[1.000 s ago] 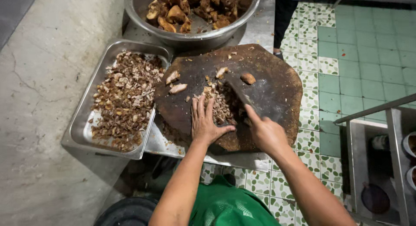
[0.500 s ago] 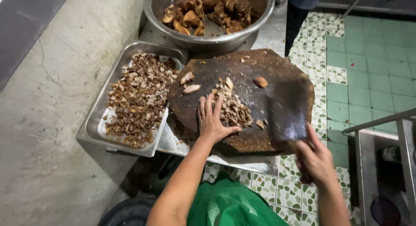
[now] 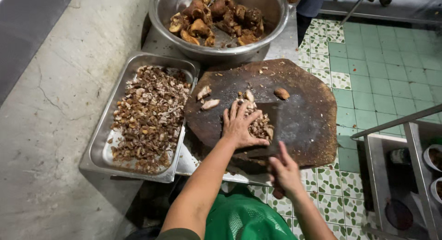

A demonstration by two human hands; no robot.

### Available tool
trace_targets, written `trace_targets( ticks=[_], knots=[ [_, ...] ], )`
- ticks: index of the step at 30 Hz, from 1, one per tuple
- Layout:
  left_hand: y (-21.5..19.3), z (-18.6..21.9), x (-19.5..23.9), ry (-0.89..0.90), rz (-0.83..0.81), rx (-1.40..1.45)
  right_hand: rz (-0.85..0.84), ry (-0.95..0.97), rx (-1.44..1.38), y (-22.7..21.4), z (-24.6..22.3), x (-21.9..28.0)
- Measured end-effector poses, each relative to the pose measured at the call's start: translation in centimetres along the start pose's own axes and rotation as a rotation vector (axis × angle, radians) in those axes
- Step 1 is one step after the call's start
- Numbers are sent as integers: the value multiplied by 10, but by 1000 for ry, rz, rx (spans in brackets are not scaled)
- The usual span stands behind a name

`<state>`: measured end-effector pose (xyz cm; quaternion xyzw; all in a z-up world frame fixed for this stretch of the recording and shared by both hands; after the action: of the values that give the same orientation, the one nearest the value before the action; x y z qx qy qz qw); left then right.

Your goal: The person chops cooked meat on a large wooden cutting board using a cleaver and moves the chopped pieces into a metal tray.

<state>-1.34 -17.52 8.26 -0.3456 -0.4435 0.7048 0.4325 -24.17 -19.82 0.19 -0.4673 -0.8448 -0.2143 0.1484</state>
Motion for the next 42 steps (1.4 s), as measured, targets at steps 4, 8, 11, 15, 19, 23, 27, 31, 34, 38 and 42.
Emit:
trace_targets(
  ticks=[4, 8, 11, 15, 19, 23, 27, 31, 34, 38, 42],
  knots=[
    [-4, -16, 11, 28, 247, 178, -172, 3, -75, 51, 1, -7],
    [-9, -16, 18, 55, 368, 228, -150, 78, -79, 51, 2, -1],
    [-34, -13, 18, 95, 495, 319, -142, 21, -40, 54, -18, 6],
    [-80, -30, 45, 82, 653, 353, -195, -57, 70, 85, -41, 18],
    [-134, -86, 80, 24, 828, 272, -380, -79, 130, 166, -51, 20],
    [-146, -174, 147, -139, 872, 154, -519, 24, 308, 254, -25, 25],
    [-120, -276, 223, -594, 728, 114, -440, 84, 520, 274, -24, 26],
    [-105, -325, 269, -704, 743, 117, -330, 1, 450, 218, -51, 18],
    [-119, -334, 263, -647, 711, 13, -280, -115, 306, 159, -68, 8],
    [-142, -297, 234, -565, 734, -270, -129, -230, 159, 48, -69, 19],
    [-123, -249, 161, -388, 618, 47, 125, -280, 154, -54, -69, 37]
  ],
)
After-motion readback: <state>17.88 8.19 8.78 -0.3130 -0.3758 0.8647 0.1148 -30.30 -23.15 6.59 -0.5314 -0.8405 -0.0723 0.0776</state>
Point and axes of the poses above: each hand's wrist, its own x-axis away from the middle knuckle, its own y-axis out of the palm, z = x × y, the point moved 9 cm from there along -x, towards the middle knuckle, and after that the axes turned 8 degrees about -x, right-handed, at the moved point
